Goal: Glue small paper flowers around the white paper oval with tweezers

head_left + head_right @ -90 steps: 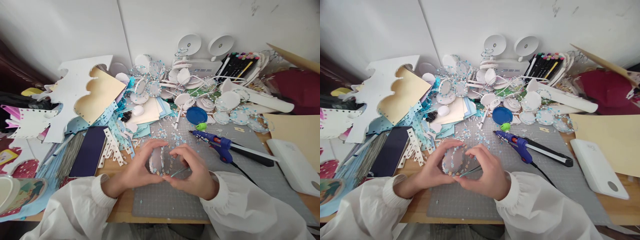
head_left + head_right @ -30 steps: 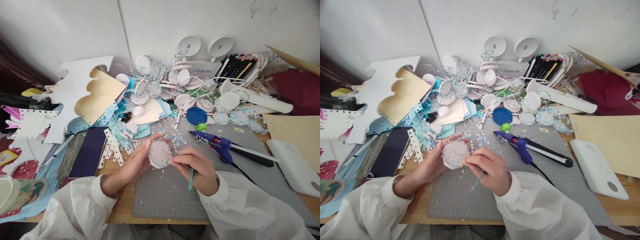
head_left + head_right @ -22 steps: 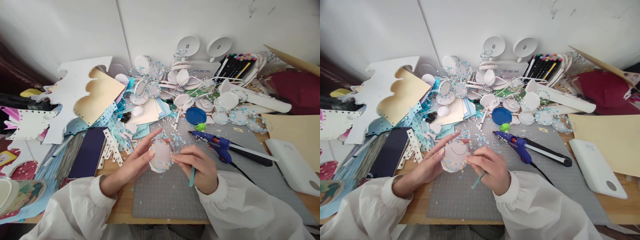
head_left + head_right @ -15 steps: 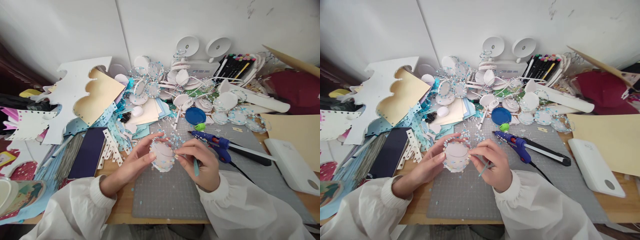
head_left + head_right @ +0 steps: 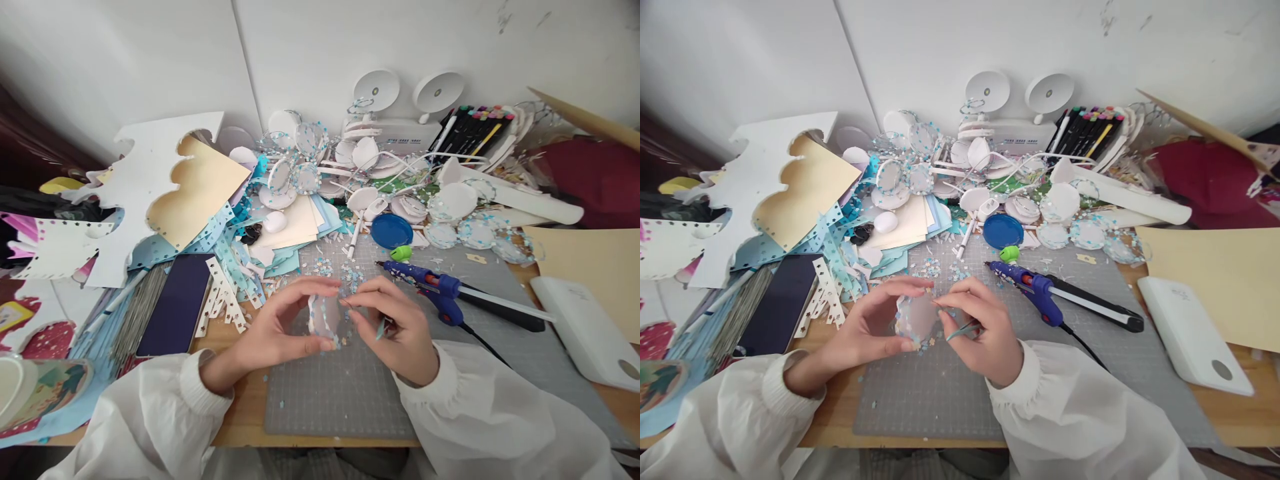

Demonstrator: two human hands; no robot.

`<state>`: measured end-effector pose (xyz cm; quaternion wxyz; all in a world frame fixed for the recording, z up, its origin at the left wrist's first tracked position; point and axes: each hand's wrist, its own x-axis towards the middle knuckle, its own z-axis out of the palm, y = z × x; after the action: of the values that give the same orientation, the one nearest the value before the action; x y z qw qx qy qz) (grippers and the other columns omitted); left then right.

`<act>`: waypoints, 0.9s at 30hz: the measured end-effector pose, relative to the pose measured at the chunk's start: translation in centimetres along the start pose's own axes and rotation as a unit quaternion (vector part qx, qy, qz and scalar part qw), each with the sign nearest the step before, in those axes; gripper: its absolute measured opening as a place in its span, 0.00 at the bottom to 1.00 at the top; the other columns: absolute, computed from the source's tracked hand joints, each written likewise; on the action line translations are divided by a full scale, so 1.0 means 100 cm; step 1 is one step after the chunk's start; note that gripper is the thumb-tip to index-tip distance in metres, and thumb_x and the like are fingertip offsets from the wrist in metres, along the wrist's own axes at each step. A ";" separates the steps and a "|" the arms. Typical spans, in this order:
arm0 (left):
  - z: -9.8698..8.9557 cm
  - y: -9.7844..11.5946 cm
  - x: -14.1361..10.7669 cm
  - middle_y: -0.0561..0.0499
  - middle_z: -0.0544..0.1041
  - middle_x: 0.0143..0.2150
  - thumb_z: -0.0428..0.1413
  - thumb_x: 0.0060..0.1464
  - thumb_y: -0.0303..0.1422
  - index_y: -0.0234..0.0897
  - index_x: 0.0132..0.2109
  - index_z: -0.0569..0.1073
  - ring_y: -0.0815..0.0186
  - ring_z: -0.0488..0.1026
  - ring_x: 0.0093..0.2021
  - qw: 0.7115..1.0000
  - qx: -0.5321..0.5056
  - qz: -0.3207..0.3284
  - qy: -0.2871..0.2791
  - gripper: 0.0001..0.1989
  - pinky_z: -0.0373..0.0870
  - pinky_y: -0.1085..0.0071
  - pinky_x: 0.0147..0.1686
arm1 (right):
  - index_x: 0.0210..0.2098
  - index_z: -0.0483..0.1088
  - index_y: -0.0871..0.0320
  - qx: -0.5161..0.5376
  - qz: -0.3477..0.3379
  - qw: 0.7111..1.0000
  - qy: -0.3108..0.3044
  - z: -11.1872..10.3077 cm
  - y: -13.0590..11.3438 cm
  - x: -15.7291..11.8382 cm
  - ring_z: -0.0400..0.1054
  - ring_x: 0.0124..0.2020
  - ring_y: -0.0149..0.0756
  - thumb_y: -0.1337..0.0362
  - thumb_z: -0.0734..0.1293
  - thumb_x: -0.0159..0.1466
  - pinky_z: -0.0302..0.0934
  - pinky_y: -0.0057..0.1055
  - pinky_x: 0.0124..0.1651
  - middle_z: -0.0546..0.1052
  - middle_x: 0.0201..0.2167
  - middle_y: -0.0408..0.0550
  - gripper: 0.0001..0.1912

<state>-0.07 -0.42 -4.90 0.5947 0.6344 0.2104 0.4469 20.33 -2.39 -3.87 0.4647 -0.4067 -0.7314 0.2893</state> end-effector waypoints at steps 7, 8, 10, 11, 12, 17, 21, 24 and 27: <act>0.002 0.000 0.000 0.45 0.69 0.57 0.66 0.43 0.24 0.43 0.54 0.72 0.56 0.63 0.60 0.999 -0.041 -0.018 -0.017 0.29 0.60 0.62 0.58 | 0.41 0.74 0.55 -0.010 -0.034 0.999 -0.012 -0.001 0.002 0.000 0.57 0.22 0.22 0.77 0.64 0.60 0.56 0.26 0.24 0.67 0.37 0.46 0.14; 0.002 0.000 0.000 0.45 0.69 0.57 0.66 0.43 0.25 0.42 0.54 0.71 0.57 0.63 0.59 0.998 -0.050 -0.022 -0.019 0.29 0.60 0.63 0.58 | 0.42 0.74 0.55 -0.009 -0.039 0.999 -0.014 -0.001 0.003 0.001 0.58 0.22 0.23 0.77 0.64 0.60 0.56 0.26 0.24 0.67 0.37 0.46 0.15; 0.003 0.001 0.000 0.45 0.68 0.57 0.66 0.44 0.26 0.42 0.55 0.71 0.57 0.64 0.59 0.997 -0.066 -0.033 -0.023 0.30 0.60 0.64 0.58 | 0.42 0.74 0.54 -0.006 -0.049 0.999 -0.014 0.000 0.003 0.001 0.61 0.25 0.24 0.77 0.64 0.61 0.58 0.26 0.26 0.67 0.38 0.47 0.15; 0.003 0.001 0.001 0.45 0.68 0.57 0.66 0.44 0.27 0.42 0.56 0.70 0.57 0.64 0.59 0.997 -0.071 -0.038 -0.022 0.30 0.60 0.64 0.58 | 0.42 0.74 0.54 -0.004 -0.054 0.998 -0.014 0.000 0.004 0.001 0.62 0.26 0.24 0.78 0.63 0.61 0.58 0.26 0.27 0.67 0.39 0.47 0.16; 0.003 0.001 0.001 0.45 0.68 0.57 0.66 0.44 0.27 0.42 0.56 0.70 0.57 0.64 0.58 0.996 -0.075 -0.044 -0.022 0.30 0.60 0.65 0.57 | 0.43 0.74 0.54 -0.001 -0.057 0.998 -0.015 0.000 0.004 0.001 0.63 0.27 0.24 0.78 0.63 0.61 0.59 0.26 0.28 0.66 0.39 0.47 0.16; 0.005 0.001 0.000 0.46 0.68 0.55 0.65 0.47 0.29 0.43 0.56 0.69 0.59 0.66 0.54 0.991 -0.098 -0.085 -0.032 0.29 0.63 0.67 0.52 | 0.43 0.73 0.52 0.016 -0.059 0.997 -0.041 0.000 0.008 -0.001 0.60 0.24 0.22 0.79 0.61 0.62 0.59 0.28 0.28 0.65 0.41 0.47 0.18; 0.006 -0.002 -0.001 0.48 0.68 0.52 0.64 0.48 0.29 0.45 0.55 0.69 0.62 0.65 0.52 0.987 -0.112 -0.106 -0.039 0.27 0.62 0.69 0.51 | 0.43 0.73 0.52 0.022 -0.069 0.996 -0.055 0.001 0.010 -0.003 0.59 0.24 0.22 0.80 0.60 0.61 0.59 0.28 0.28 0.64 0.42 0.47 0.19; 0.006 -0.002 -0.001 0.48 0.67 0.51 0.65 0.48 0.30 0.44 0.54 0.69 0.62 0.65 0.51 0.986 -0.103 -0.127 -0.036 0.26 0.62 0.69 0.49 | 0.43 0.73 0.52 0.020 -0.081 0.995 -0.056 0.001 0.010 -0.004 0.59 0.24 0.23 0.80 0.61 0.61 0.59 0.28 0.28 0.65 0.41 0.46 0.19; 0.006 0.000 -0.001 0.47 0.66 0.51 0.64 0.49 0.34 0.43 0.54 0.68 0.61 0.64 0.51 0.983 -0.098 -0.151 -0.043 0.25 0.63 0.68 0.49 | 0.42 0.73 0.53 0.018 -0.090 0.994 -0.057 0.002 0.009 -0.004 0.62 0.28 0.26 0.80 0.62 0.61 0.61 0.28 0.29 0.65 0.40 0.47 0.18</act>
<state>0.41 -0.86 -4.84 0.7231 0.5527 0.2327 0.3427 20.54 -2.28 -4.84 0.4538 -0.3135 -0.7849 0.2823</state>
